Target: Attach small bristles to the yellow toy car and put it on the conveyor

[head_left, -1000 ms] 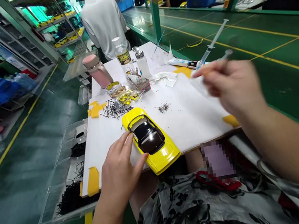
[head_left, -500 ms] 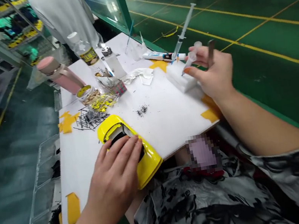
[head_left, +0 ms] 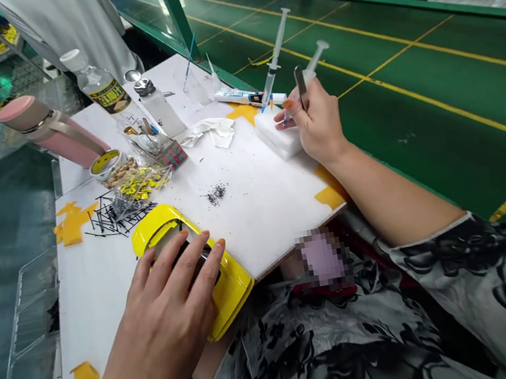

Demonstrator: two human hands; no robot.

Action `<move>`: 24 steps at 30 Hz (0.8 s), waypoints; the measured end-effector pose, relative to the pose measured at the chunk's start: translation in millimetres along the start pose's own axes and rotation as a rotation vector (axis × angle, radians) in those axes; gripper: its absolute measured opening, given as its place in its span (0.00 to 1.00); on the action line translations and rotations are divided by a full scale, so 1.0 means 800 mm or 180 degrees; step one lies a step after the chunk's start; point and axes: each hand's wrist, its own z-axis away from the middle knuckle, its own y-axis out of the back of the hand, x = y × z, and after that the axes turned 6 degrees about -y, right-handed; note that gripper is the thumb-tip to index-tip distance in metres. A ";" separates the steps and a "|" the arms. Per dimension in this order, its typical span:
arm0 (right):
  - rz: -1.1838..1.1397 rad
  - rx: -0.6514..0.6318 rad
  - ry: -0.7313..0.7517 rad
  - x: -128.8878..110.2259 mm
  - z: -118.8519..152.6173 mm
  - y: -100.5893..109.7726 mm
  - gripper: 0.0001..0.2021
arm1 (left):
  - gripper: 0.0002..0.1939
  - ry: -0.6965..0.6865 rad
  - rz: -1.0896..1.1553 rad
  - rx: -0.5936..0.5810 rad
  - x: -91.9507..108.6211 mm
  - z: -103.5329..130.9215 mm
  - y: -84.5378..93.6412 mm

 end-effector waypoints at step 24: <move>-0.4069 -0.2429 -0.1014 -0.161 0.162 -0.039 0.31 | 0.11 0.2906 0.3069 0.2928 -0.091 0.011 -0.072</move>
